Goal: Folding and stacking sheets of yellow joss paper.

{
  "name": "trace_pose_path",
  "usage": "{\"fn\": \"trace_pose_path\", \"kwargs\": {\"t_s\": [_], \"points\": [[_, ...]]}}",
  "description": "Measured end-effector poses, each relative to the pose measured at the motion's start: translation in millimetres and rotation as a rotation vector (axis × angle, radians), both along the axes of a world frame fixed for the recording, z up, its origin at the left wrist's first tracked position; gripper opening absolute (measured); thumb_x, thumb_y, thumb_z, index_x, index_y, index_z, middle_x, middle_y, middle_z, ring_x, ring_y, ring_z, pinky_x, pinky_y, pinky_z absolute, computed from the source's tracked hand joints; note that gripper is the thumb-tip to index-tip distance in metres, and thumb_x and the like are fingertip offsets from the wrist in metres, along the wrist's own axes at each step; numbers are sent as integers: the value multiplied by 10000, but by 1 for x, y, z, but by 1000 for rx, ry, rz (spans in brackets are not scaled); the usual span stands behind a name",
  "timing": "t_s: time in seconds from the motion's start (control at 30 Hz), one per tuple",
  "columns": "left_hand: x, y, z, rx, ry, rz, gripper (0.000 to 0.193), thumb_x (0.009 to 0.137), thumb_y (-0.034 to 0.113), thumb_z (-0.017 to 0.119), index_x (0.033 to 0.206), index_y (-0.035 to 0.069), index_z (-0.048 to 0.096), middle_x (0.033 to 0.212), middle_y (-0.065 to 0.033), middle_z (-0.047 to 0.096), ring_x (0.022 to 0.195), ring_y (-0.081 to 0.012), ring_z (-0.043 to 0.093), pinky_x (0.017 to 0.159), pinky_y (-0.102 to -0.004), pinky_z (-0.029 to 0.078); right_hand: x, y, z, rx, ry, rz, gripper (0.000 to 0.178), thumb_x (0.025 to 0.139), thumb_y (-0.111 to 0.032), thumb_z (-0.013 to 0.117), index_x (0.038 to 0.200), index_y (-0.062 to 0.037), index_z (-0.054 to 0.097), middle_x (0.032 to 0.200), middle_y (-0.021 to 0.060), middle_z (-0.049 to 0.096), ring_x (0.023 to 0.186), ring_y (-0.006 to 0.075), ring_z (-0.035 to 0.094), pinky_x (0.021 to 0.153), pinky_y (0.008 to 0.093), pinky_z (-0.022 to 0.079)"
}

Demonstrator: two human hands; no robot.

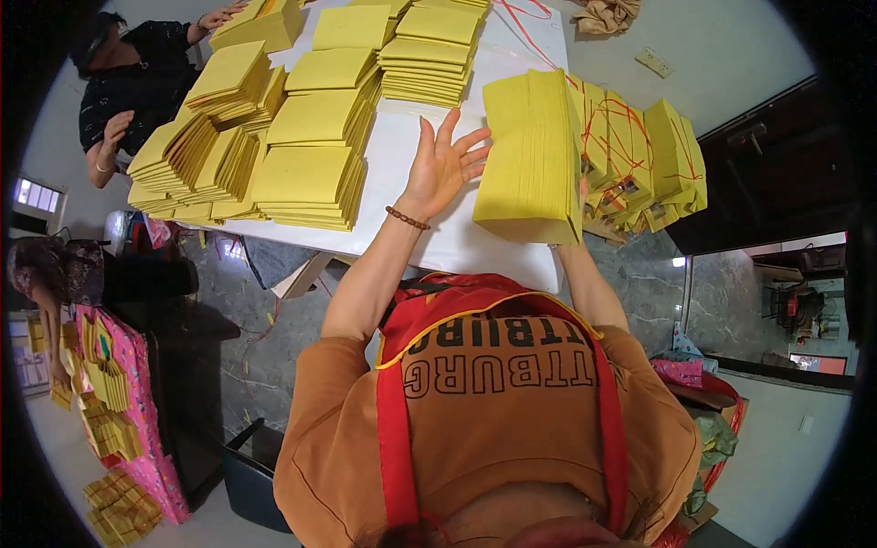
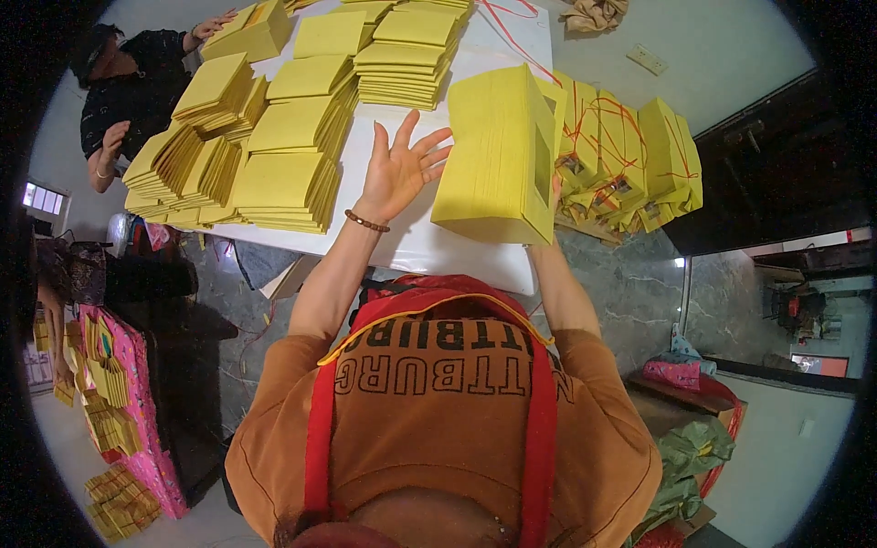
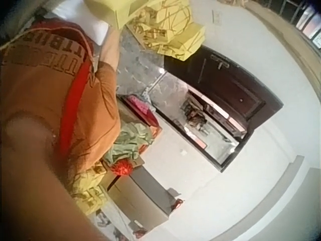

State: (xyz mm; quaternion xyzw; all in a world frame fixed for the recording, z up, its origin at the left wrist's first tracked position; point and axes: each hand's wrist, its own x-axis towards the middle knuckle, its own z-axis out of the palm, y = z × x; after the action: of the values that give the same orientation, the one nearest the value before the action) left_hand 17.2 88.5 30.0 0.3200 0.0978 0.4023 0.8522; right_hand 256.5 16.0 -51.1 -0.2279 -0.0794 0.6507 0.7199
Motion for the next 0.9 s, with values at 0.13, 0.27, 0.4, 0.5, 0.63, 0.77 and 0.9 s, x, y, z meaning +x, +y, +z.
{"fn": "trace_pose_path", "kwargs": {"t_s": [0.13,0.27,0.4,0.5,0.63,0.77,0.9], "points": [[-1,-1,1,11,20,16,743,846,655,164,1409,194,14,1348,-217,321,1193,-314,382,998,-426,289,0,1,0,21,3,2,543,862,-475,377,1244,-96,453,1216,120,506,1071,280,516,880,415,443],[-3,0,-4,1,22,30,744,849,652,163,1409,182,33,1351,-214,318,1186,-312,384,1002,-429,281,-2,3,4,69,-25,11,533,863,-464,382,1249,-103,451,1223,106,506,1079,271,515,881,418,445],[-7,3,-17,-7,58,42,741,853,648,163,1410,174,45,1350,-210,319,1188,-306,380,1005,-421,275,-6,1,13,72,-35,63,526,865,-459,379,1250,-107,451,1219,97,512,1057,267,532,876,406,453],[-9,4,-24,-5,93,54,734,857,643,162,1410,175,48,1347,-205,324,1191,-301,378,1008,-413,269,-9,0,13,48,-96,49,532,865,-460,376,1255,-105,445,1215,101,516,1036,264,547,873,391,459],[-12,6,-32,-47,120,90,736,859,642,169,1411,169,48,1343,-200,330,1182,-297,384,1005,-395,275,-18,-1,19,74,-130,85,530,871,-447,372,1258,-91,435,1215,111,514,1040,261,547,873,382,460],[-14,11,-49,-86,223,142,753,861,638,180,1408,131,80,1355,-188,320,1185,-281,385,1007,-377,279,-23,5,13,47,-152,103,520,876,-438,373,1247,-80,437,1203,104,520,1061,254,533,880,377,455],[-23,20,-77,-30,342,133,842,830,686,198,1398,67,139,1366,-161,299,1190,-237,374,999,-345,280,-39,19,14,-148,-383,118,490,845,-464,456,1164,-94,498,1066,55,564,921,189,562,804,322,469]]}}
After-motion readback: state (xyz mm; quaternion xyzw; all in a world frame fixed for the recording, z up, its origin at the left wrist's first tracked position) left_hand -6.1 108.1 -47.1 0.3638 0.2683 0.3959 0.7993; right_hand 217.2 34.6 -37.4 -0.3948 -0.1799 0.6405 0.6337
